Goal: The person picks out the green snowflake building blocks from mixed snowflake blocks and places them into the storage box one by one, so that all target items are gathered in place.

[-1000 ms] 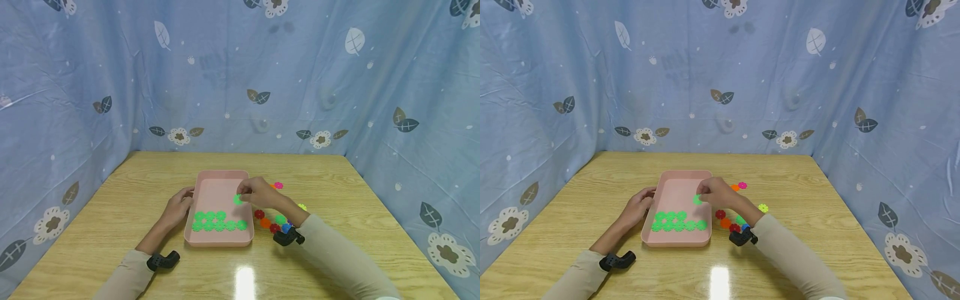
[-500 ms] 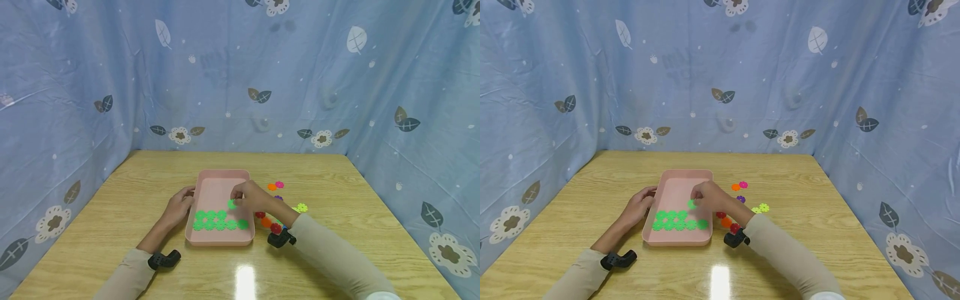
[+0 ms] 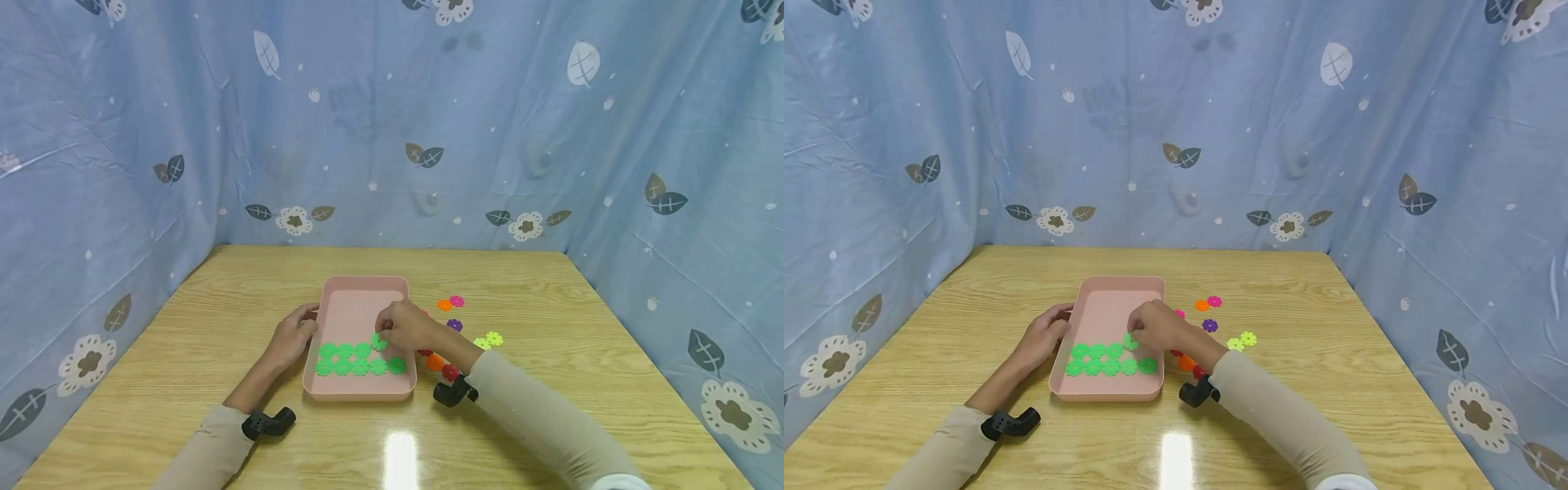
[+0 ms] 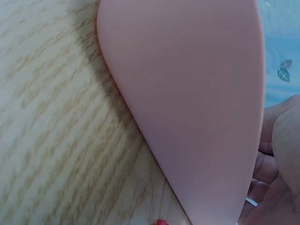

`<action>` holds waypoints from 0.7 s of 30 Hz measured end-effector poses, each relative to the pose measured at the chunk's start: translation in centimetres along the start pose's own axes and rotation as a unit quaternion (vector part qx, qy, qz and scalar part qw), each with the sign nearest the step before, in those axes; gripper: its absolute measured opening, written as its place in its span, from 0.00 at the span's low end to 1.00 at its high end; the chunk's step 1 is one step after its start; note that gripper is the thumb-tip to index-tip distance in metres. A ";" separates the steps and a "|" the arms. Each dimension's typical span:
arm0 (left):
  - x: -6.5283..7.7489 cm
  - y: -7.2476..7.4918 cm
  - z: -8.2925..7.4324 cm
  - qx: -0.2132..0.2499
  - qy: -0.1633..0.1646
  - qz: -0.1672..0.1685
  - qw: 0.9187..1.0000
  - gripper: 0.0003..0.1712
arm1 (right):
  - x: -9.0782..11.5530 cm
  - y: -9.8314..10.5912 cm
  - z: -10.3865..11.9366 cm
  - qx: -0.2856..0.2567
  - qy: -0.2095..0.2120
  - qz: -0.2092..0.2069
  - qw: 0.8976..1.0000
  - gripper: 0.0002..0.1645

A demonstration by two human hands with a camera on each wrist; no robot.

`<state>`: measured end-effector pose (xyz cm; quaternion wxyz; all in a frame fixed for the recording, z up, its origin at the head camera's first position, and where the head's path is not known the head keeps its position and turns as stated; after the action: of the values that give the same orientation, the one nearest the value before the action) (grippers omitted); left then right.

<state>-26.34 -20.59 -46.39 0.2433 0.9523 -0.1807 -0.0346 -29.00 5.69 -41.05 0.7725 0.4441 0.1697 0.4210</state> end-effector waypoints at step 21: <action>0.0 0.0 -0.1 0.008 0.010 -0.008 1.000 0.29 | -0.2 -0.7 0.3 0.070 -0.037 0.026 0.997 0.07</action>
<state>-26.33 -20.55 -46.28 0.2375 0.9559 -0.1712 -0.0251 -28.61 5.21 -41.49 0.7342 0.5163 0.1581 0.4116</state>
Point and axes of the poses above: each hand's wrist, its own x-axis away from the middle knuckle, its own y-axis out of the back of the hand, z = x × y, the point moved 2 cm from there along -x, towards the middle knuckle, and after that the axes turned 15 degrees about z, right-handed, at the moved point
